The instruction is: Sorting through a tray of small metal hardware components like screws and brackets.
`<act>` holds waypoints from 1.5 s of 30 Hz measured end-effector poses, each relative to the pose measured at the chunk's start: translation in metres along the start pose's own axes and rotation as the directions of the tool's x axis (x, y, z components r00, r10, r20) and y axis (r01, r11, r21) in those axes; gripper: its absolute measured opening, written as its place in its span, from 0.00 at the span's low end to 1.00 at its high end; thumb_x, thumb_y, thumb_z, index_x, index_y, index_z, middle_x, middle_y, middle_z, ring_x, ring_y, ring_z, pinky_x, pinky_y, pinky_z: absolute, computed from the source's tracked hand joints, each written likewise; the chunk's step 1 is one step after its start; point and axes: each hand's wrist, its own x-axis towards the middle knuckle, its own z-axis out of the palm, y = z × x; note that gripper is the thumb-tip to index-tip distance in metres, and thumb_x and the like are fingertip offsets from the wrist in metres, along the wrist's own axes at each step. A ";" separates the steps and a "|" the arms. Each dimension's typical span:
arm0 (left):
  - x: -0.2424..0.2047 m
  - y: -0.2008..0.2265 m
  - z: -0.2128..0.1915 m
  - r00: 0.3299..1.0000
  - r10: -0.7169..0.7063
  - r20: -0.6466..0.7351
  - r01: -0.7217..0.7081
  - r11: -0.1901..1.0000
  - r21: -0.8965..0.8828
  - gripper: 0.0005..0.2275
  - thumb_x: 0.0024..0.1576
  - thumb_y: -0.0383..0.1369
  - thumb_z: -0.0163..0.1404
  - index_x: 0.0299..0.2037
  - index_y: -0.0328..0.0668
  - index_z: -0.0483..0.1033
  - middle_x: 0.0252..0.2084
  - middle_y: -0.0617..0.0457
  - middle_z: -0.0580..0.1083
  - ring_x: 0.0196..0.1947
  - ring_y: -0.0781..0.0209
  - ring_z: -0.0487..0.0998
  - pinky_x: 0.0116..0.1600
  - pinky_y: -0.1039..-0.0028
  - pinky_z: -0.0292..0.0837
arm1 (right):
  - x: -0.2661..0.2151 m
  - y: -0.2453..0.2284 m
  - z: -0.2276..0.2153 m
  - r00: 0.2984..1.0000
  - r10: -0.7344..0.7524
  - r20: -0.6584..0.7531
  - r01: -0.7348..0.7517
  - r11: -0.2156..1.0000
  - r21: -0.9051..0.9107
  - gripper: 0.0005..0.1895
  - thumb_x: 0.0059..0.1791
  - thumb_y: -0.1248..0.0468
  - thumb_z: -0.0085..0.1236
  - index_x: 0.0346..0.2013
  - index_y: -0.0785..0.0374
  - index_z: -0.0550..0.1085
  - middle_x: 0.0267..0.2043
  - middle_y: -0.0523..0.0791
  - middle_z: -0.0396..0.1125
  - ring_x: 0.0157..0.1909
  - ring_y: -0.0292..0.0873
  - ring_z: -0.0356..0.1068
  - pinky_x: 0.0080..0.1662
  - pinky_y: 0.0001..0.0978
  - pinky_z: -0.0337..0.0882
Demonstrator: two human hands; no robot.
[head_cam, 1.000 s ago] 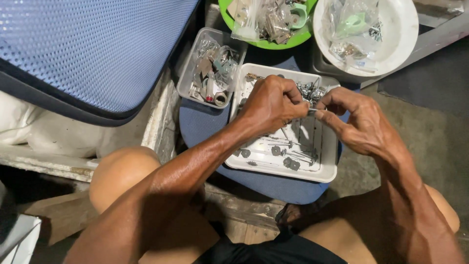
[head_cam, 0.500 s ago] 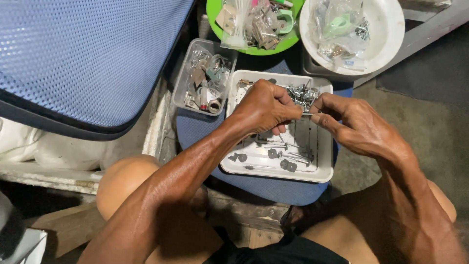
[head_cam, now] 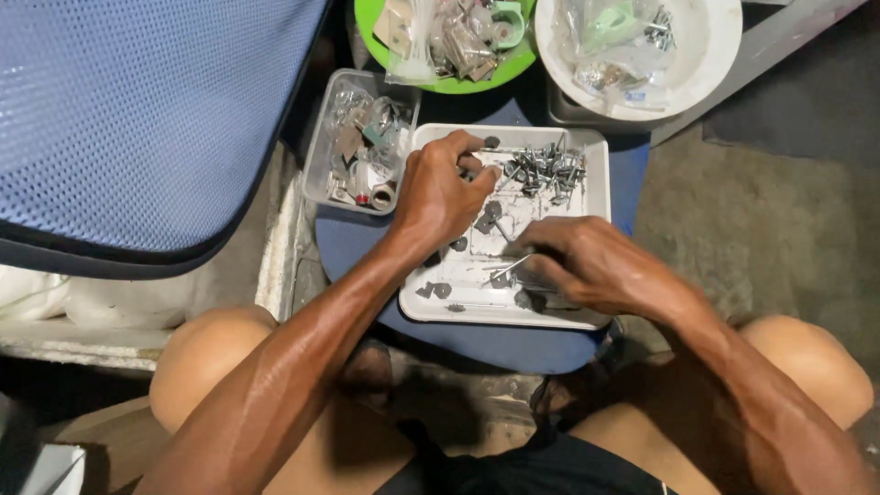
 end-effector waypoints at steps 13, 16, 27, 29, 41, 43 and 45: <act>-0.002 -0.008 0.011 0.968 0.247 0.055 -0.251 0.963 0.095 0.11 0.55 0.34 0.55 0.44 0.38 0.82 0.32 0.41 0.81 0.38 0.41 0.85 0.41 0.53 0.81 | 0.055 0.105 0.036 0.900 -0.143 -0.412 -0.061 0.894 -0.444 0.08 0.48 0.62 0.63 0.40 0.51 0.75 0.39 0.44 0.63 0.43 0.47 0.69 0.45 0.41 0.74; -0.007 -0.008 0.008 0.969 0.233 0.081 -0.241 0.964 0.116 0.12 0.55 0.38 0.55 0.44 0.41 0.81 0.32 0.43 0.82 0.40 0.41 0.84 0.42 0.51 0.80 | 0.063 0.119 0.040 0.885 -0.250 -0.394 0.005 0.849 -0.528 0.09 0.46 0.64 0.64 0.39 0.53 0.75 0.41 0.46 0.61 0.45 0.51 0.68 0.46 0.46 0.73; -0.021 0.008 -0.007 0.858 0.442 0.262 -0.424 0.897 -0.126 0.09 0.59 0.22 0.48 0.45 0.35 0.80 0.40 0.35 0.81 0.44 0.35 0.83 0.50 0.50 0.79 | 0.016 0.058 -0.002 0.919 0.055 -0.390 0.229 0.732 0.642 0.08 0.53 0.72 0.55 0.47 0.71 0.74 0.33 0.49 0.68 0.38 0.41 0.72 0.39 0.28 0.70; -0.015 0.002 0.005 0.851 0.465 0.245 -0.479 0.878 -0.001 0.03 0.59 0.24 0.50 0.37 0.38 0.78 0.31 0.44 0.77 0.32 0.47 0.77 0.36 0.57 0.72 | 0.010 0.052 -0.007 0.930 0.055 -0.363 0.216 0.718 0.662 0.10 0.53 0.68 0.56 0.48 0.70 0.74 0.36 0.49 0.69 0.38 0.42 0.71 0.42 0.31 0.72; -0.018 0.018 -0.003 0.840 0.475 0.263 -0.498 0.867 0.026 0.06 0.58 0.24 0.49 0.38 0.37 0.81 0.31 0.42 0.80 0.33 0.45 0.83 0.39 0.60 0.80 | 0.011 0.062 0.008 0.875 -0.074 -0.478 0.305 0.851 0.427 0.10 0.47 0.76 0.63 0.43 0.72 0.76 0.34 0.50 0.70 0.39 0.39 0.71 0.43 0.37 0.76; -0.016 0.017 0.000 0.831 0.489 0.265 -0.515 0.857 0.033 0.07 0.58 0.23 0.48 0.39 0.36 0.81 0.31 0.41 0.80 0.33 0.44 0.83 0.39 0.60 0.81 | 0.013 0.063 0.011 0.880 -0.073 -0.470 0.303 0.848 0.435 0.11 0.47 0.75 0.64 0.44 0.71 0.76 0.34 0.49 0.70 0.39 0.39 0.71 0.44 0.37 0.76; -0.014 0.005 0.009 0.864 0.451 0.224 -0.465 0.885 0.010 0.07 0.59 0.23 0.47 0.38 0.37 0.80 0.29 0.43 0.79 0.31 0.48 0.82 0.39 0.63 0.80 | 0.014 0.067 0.015 0.869 -0.072 -0.489 0.337 0.811 0.479 0.11 0.48 0.76 0.62 0.45 0.72 0.76 0.32 0.50 0.71 0.37 0.39 0.72 0.40 0.35 0.77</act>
